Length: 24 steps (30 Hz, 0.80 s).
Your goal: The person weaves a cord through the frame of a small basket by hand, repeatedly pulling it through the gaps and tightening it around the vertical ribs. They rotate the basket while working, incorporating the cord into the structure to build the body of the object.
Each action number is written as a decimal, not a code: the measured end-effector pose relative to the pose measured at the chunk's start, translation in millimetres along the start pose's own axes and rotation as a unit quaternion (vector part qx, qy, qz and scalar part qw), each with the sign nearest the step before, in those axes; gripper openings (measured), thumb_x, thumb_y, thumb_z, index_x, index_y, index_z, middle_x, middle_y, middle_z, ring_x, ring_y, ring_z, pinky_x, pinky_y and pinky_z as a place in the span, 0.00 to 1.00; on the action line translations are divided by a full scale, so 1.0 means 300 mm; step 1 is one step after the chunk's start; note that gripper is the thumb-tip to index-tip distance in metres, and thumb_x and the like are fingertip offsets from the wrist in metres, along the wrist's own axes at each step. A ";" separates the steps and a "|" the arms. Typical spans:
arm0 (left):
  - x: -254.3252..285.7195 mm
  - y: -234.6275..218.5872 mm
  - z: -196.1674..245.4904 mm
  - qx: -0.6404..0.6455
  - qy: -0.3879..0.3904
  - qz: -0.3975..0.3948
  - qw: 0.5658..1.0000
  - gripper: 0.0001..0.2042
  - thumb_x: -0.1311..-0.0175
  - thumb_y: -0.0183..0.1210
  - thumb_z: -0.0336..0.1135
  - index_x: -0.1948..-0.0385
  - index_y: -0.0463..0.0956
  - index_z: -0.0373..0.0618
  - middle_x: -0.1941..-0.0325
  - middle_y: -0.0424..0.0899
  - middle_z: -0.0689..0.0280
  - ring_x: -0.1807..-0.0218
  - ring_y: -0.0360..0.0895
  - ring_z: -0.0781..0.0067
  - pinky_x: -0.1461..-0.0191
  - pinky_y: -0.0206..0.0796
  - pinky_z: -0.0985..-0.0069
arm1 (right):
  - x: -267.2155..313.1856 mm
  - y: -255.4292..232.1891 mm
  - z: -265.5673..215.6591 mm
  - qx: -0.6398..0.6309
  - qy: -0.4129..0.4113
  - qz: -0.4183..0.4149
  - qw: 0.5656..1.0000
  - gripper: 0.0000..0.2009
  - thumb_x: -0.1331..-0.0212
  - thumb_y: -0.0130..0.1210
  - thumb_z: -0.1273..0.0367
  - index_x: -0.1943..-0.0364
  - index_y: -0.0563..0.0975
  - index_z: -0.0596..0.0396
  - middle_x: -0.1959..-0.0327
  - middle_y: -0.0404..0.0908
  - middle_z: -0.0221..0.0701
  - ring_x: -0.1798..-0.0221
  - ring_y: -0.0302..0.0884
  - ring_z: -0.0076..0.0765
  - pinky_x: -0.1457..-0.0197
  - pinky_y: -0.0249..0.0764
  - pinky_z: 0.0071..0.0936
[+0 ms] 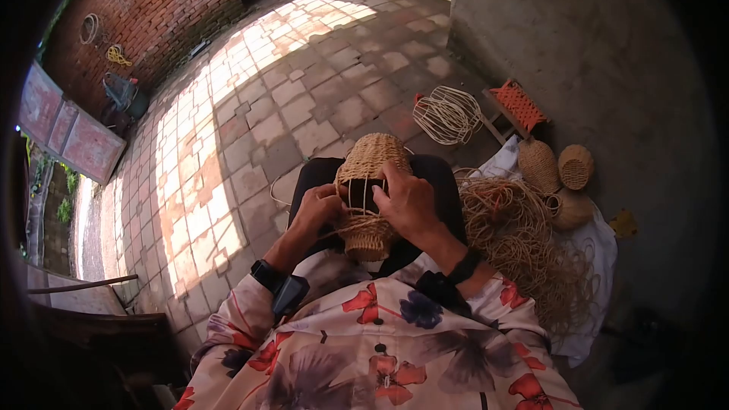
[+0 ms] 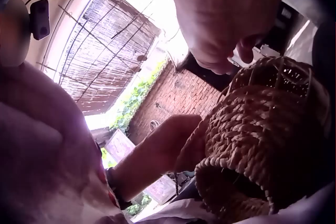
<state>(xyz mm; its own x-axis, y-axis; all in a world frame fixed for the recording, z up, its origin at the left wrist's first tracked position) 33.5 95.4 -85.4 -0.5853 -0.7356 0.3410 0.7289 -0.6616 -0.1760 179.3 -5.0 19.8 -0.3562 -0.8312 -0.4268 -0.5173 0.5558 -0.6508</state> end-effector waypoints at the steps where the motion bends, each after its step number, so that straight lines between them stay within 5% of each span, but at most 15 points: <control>1: 0.004 0.003 -0.002 0.000 0.001 0.000 1.000 0.16 0.50 0.51 0.34 0.60 0.75 0.37 0.75 0.78 0.68 0.75 0.73 0.81 0.71 0.64 0.83 | 0.006 0.039 0.020 -0.003 0.009 -0.030 1.000 0.09 0.51 0.57 0.71 0.67 0.70 0.52 0.78 0.77 0.37 0.73 0.78 0.48 0.71 0.72 0.41; 4: 0.014 -0.001 -0.040 0.065 -0.022 0.031 0.997 0.17 0.52 0.54 0.34 0.59 0.78 0.40 0.74 0.82 0.65 0.70 0.78 0.78 0.64 0.68 0.79 | 0.003 0.093 0.044 0.008 0.013 -0.056 0.998 0.08 0.53 0.55 0.73 0.67 0.70 0.52 0.80 0.76 0.37 0.74 0.78 0.48 0.71 0.72 0.41; 9: 0.030 -0.051 -0.026 -0.021 0.007 0.166 0.986 0.14 0.53 0.56 0.35 0.63 0.77 0.39 0.76 0.82 0.64 0.73 0.79 0.76 0.65 0.70 0.77 | 0.006 0.098 0.040 0.008 0.011 -0.053 0.998 0.08 0.55 0.51 0.76 0.68 0.70 0.52 0.79 0.77 0.38 0.73 0.78 0.51 0.69 0.72 0.43; 16: 0.030 -0.017 -0.005 -0.035 -0.007 0.032 0.999 0.11 0.53 0.60 0.36 0.70 0.76 0.39 0.76 0.83 0.61 0.73 0.81 0.69 0.64 0.71 0.73 | 0.010 0.092 0.061 -0.044 0.030 -0.037 0.998 0.06 0.56 0.52 0.75 0.72 0.70 0.52 0.80 0.76 0.37 0.73 0.78 0.50 0.70 0.72 0.43; 18: 0.073 -0.034 0.129 -0.343 0.096 0.158 0.921 0.11 0.54 0.61 0.34 0.71 0.74 0.39 0.75 0.83 0.58 0.70 0.82 0.62 0.62 0.72 0.69 | 0.012 0.097 0.060 -0.047 0.033 -0.040 0.998 0.06 0.56 0.52 0.76 0.72 0.70 0.52 0.80 0.76 0.36 0.74 0.78 0.50 0.70 0.72 0.42; 21: 0.074 -0.036 0.114 -0.233 0.118 0.187 0.947 0.14 0.55 0.61 0.33 0.67 0.71 0.40 0.73 0.83 0.56 0.67 0.82 0.57 0.61 0.72 0.65 | 0.012 0.083 0.057 -0.053 0.034 -0.013 0.998 0.06 0.56 0.51 0.76 0.72 0.70 0.52 0.81 0.76 0.36 0.74 0.78 0.50 0.71 0.72 0.42; 23: 0.068 -0.048 0.095 -0.141 0.129 0.164 0.968 0.15 0.54 0.62 0.30 0.63 0.69 0.41 0.75 0.82 0.59 0.70 0.81 0.64 0.66 0.72 0.70 | 0.019 0.066 0.076 -0.064 0.067 -0.002 0.996 0.06 0.56 0.51 0.77 0.73 0.70 0.53 0.81 0.76 0.36 0.74 0.78 0.49 0.71 0.72 0.40; 24: 0.054 -0.045 0.049 0.004 0.089 0.121 0.989 0.15 0.53 0.62 0.28 0.63 0.69 0.42 0.75 0.81 0.62 0.72 0.79 0.69 0.69 0.70 0.73 | 0.024 0.062 0.082 -0.063 0.069 -0.003 0.996 0.06 0.56 0.51 0.77 0.73 0.70 0.53 0.81 0.76 0.36 0.74 0.78 0.49 0.71 0.72 0.40</control>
<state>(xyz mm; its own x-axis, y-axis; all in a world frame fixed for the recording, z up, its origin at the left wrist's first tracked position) 19.4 94.4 -64.0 -0.4469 -0.8864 0.1211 0.8573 -0.4630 -0.2252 186.3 -0.8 -10.7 -0.4514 -0.8301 -0.3275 -0.6102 0.5549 -0.5654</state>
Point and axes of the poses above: each hand's wrist, its own x-axis away from the middle knuckle, its own y-axis out of the palm, z = x × y, the point moved 10 cm from there along -x, towards the middle knuckle
